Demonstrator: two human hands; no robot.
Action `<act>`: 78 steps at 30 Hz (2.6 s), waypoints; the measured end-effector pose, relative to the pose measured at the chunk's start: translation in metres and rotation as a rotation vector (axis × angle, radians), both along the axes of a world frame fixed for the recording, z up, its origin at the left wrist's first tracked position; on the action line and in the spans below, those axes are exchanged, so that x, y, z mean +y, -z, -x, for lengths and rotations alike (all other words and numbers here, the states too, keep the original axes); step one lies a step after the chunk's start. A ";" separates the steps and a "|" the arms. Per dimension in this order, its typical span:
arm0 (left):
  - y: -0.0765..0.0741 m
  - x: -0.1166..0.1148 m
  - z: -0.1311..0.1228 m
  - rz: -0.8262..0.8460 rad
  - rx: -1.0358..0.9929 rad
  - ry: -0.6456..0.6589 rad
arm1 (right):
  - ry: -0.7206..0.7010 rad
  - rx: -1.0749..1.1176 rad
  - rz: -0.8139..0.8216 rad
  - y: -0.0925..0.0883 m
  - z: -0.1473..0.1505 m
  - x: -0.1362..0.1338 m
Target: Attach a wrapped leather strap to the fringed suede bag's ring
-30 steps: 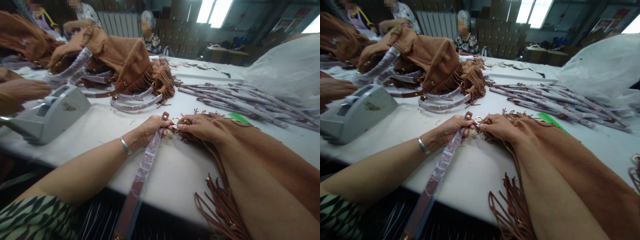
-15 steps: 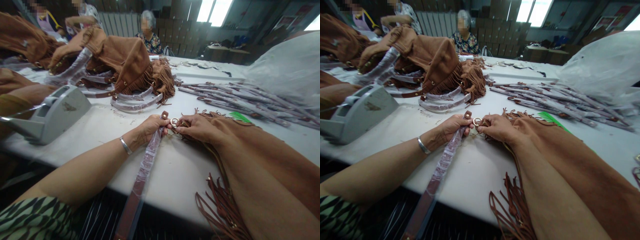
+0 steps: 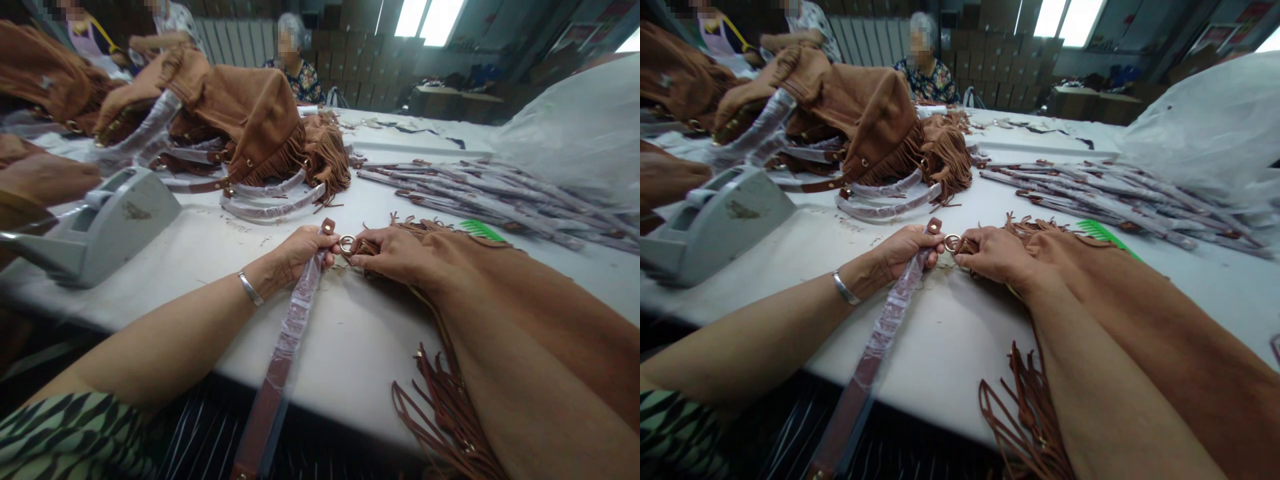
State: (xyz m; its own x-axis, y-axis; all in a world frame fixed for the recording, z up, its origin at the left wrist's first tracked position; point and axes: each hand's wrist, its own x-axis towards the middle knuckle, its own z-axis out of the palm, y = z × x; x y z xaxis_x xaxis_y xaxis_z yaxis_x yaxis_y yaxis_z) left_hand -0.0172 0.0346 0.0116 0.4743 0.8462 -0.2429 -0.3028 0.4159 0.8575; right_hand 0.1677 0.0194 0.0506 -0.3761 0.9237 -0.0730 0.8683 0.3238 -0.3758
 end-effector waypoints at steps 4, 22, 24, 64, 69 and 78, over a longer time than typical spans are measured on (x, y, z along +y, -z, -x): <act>0.000 0.000 -0.001 -0.023 0.030 -0.011 | -0.014 -0.003 0.013 -0.003 0.002 -0.002; -0.005 -0.001 0.006 -0.342 0.413 0.105 | -0.136 -0.084 0.110 -0.010 0.007 -0.008; -0.005 -0.001 0.009 -0.396 0.449 0.163 | -0.149 -0.124 0.112 -0.011 0.008 -0.009; 0.001 -0.008 -0.003 -0.433 0.129 -0.209 | 0.026 0.181 -0.066 -0.005 0.012 -0.014; -0.002 -0.007 0.003 -0.345 0.071 -0.033 | -0.045 0.269 0.049 -0.017 0.006 -0.015; -0.007 -0.002 0.014 -0.482 0.274 0.124 | -0.206 0.062 0.166 -0.026 0.008 -0.023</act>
State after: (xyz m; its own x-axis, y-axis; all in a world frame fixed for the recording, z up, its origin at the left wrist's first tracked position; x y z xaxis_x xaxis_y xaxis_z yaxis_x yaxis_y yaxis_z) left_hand -0.0311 0.0323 0.0183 0.5511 0.8340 0.0288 -0.0167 -0.0234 0.9996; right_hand 0.1597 -0.0031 0.0770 -0.5632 0.8048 -0.1875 0.7640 0.4208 -0.4891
